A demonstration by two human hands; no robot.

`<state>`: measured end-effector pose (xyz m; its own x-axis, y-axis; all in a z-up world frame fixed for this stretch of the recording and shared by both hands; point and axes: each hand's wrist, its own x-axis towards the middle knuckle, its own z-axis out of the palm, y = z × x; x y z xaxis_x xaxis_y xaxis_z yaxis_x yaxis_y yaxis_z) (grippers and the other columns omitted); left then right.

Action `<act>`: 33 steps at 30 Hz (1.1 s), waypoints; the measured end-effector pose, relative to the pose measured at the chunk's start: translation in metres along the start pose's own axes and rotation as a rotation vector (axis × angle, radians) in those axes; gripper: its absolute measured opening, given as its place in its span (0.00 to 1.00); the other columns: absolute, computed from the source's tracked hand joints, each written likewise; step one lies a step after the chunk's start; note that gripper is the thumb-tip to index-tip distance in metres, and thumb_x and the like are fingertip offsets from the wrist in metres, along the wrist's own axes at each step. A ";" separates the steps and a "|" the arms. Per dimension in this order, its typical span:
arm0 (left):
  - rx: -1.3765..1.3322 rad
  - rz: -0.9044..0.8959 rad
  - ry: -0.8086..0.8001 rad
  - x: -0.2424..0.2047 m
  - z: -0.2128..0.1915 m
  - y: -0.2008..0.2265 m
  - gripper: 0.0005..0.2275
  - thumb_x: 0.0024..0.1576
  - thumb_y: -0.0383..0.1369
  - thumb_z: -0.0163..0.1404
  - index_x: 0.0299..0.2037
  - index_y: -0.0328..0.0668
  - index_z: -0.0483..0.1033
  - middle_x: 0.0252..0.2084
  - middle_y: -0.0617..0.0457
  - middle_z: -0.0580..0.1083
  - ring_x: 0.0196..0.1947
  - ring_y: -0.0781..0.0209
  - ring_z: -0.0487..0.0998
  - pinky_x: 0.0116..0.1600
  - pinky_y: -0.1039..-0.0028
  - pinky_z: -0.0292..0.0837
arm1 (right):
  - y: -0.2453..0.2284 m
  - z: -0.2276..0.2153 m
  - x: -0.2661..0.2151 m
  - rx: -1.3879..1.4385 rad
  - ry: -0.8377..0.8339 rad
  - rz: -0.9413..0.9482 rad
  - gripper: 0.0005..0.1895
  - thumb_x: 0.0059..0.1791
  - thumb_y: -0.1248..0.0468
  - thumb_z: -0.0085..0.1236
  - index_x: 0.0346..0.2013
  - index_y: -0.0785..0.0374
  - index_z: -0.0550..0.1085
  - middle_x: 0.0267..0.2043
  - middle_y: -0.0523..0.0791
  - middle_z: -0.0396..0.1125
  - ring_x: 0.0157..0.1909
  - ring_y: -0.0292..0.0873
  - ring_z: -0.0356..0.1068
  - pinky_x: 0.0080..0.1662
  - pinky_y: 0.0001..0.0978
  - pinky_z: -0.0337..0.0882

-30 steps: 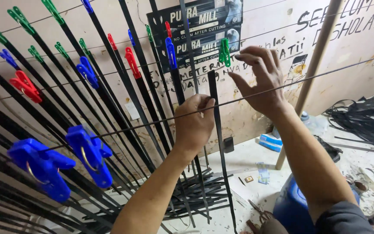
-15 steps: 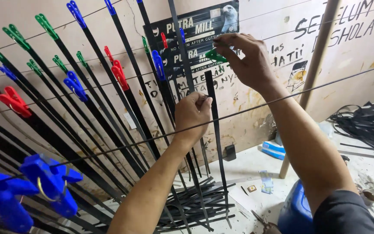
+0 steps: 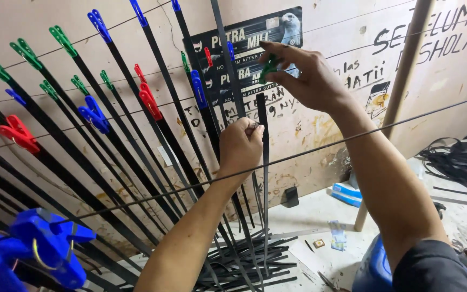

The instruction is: The person takes a black strip from a drying rack, applies a dark liquid to it using a small brush, and then hangs the strip back on the rack. The person also refills the ink container from a larger bottle.

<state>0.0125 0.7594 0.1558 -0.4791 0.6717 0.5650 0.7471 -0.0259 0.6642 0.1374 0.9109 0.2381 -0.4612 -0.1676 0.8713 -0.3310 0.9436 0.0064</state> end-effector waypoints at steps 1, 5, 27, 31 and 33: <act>0.015 -0.058 -0.028 0.001 -0.001 0.004 0.14 0.62 0.30 0.53 0.22 0.42 0.68 0.19 0.56 0.70 0.21 0.65 0.67 0.29 0.71 0.65 | 0.002 0.000 0.003 0.042 -0.024 0.018 0.23 0.56 0.74 0.57 0.65 0.76 0.65 0.56 0.54 0.72 0.51 0.52 0.76 0.56 0.45 0.78; 0.059 -0.083 -0.060 0.006 0.000 0.005 0.14 0.63 0.31 0.52 0.24 0.42 0.70 0.21 0.56 0.71 0.21 0.63 0.68 0.29 0.69 0.65 | 0.002 -0.003 0.015 0.116 -0.075 0.154 0.13 0.57 0.74 0.54 0.57 0.67 0.73 0.51 0.47 0.75 0.47 0.43 0.76 0.47 0.34 0.78; 0.008 -0.127 -0.081 0.003 -0.008 0.029 0.11 0.65 0.27 0.51 0.27 0.41 0.72 0.23 0.55 0.71 0.21 0.66 0.68 0.25 0.76 0.68 | -0.005 -0.007 0.023 0.064 -0.180 0.195 0.13 0.57 0.71 0.54 0.56 0.67 0.76 0.47 0.45 0.76 0.49 0.42 0.75 0.50 0.36 0.76; 0.022 -0.104 -0.066 0.003 -0.008 0.028 0.10 0.64 0.29 0.51 0.28 0.41 0.73 0.24 0.55 0.74 0.22 0.65 0.72 0.28 0.73 0.69 | -0.007 -0.011 0.022 0.065 -0.203 0.161 0.15 0.56 0.72 0.56 0.58 0.69 0.74 0.48 0.48 0.75 0.47 0.44 0.76 0.48 0.37 0.75; 0.010 -0.103 -0.068 0.002 -0.009 0.029 0.10 0.64 0.29 0.50 0.28 0.40 0.74 0.24 0.54 0.75 0.23 0.65 0.72 0.28 0.72 0.69 | -0.014 -0.014 0.024 0.106 -0.218 0.169 0.14 0.56 0.73 0.55 0.58 0.69 0.74 0.49 0.48 0.75 0.49 0.44 0.76 0.51 0.36 0.76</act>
<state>0.0290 0.7535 0.1804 -0.5215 0.7192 0.4591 0.7000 0.0530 0.7122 0.1425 0.8975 0.2654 -0.6791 -0.0784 0.7299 -0.3133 0.9301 -0.1916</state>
